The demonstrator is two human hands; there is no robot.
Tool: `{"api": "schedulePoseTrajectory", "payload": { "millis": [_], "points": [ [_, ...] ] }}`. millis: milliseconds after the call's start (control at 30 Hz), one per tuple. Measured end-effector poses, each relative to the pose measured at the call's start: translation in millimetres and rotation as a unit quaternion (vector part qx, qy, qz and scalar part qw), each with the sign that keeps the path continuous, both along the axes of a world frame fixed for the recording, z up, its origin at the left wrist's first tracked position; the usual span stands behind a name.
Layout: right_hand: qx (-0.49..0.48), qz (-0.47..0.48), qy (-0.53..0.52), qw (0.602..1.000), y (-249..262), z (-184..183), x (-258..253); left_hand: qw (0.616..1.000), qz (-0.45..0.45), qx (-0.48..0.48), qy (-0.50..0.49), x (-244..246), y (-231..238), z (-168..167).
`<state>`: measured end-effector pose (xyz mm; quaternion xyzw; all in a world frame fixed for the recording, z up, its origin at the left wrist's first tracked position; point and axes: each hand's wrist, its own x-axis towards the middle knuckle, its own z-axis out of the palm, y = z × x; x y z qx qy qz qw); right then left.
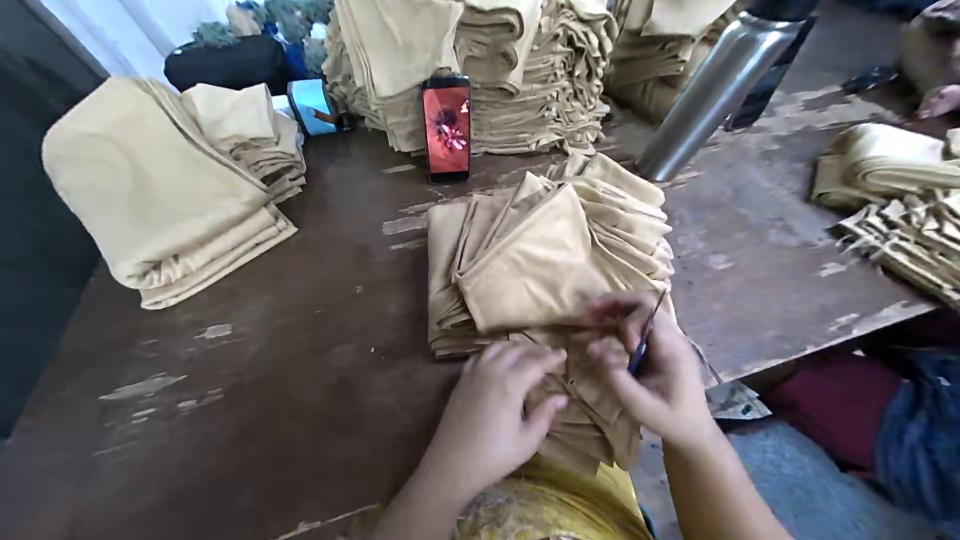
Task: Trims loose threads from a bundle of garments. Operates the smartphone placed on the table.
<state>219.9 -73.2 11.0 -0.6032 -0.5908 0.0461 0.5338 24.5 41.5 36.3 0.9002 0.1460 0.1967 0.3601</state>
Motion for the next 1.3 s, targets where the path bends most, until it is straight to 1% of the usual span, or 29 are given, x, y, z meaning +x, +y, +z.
{"api": "schedulePoseTrajectory", "payload": {
  "millis": [33,67,100,167,267,333,400,500,567,633,700,800,900,967,1000,1100,1167,1233,1300],
  "points": [
    [-0.026,0.030,0.014,0.999,-10,-8,-6,0.998,-0.027,0.028,0.047,2,-4,-6],
    [-0.056,0.048,0.012,0.997,-19,-14,-12,0.996,-0.040,0.049,0.063,5,-7,-13],
    [-0.082,0.045,-0.011,0.996,-26,-19,-16,0.995,-0.042,0.064,0.065,8,-9,-17],
    [-0.107,0.010,-0.075,0.991,-35,-24,-23,0.995,-0.043,0.070,0.062,11,-9,-16],
    [-0.110,-0.016,-0.120,0.986,-41,-24,-24,0.997,-0.027,0.061,0.031,13,-7,-15],
    [-0.114,-0.008,-0.117,0.987,-42,-23,-20,0.996,0.005,0.082,0.022,14,-7,-15],
    [-0.116,0.005,-0.092,0.989,-41,-22,-16,0.993,0.039,0.104,0.031,17,-7,-15],
    [-0.118,-0.009,-0.067,0.991,-39,-25,-15,0.989,0.076,0.125,0.029,26,-6,-18],
    [-0.103,-0.014,-0.054,0.993,-36,-25,-19,0.987,0.090,0.134,0.005,29,-6,-19],
    [-0.056,0.007,-0.028,0.998,-33,-22,-23,0.987,0.082,0.120,-0.067,25,-5,-19],
    [-0.003,0.022,-0.005,1.000,-34,-15,-26,0.983,0.051,0.093,-0.147,15,-4,-16],
    [0.028,0.031,-0.021,0.999,-38,-8,-31,0.980,0.003,0.058,-0.192,2,-5,-14],
    [0.001,0.037,-0.076,0.996,-33,-10,-35,0.977,0.000,0.028,-0.211,-1,-4,-19],
    [-0.017,0.010,-0.111,0.994,-27,-16,-36,0.976,-0.002,0.016,-0.218,0,-5,-21],
    [-0.021,0.005,-0.111,0.994,-25,-17,-34,0.975,-0.003,0.012,-0.221,0,-5,-22],
    [0.003,0.038,-0.043,0.998,-29,-14,-31,0.975,0.000,0.005,-0.224,-1,-5,-22],
    [0.014,0.049,-0.023,0.998,-33,-7,-29,0.972,0.015,0.004,-0.236,0,-6,-24],
    [-0.015,0.033,-0.052,0.998,-32,-4,-30,0.962,0.038,-0.028,-0.267,3,-8,-24],
    [-0.059,0.013,-0.103,0.993,-27,-8,-31,0.949,0.056,-0.079,-0.301,6,-9,-22]
  ]
}}
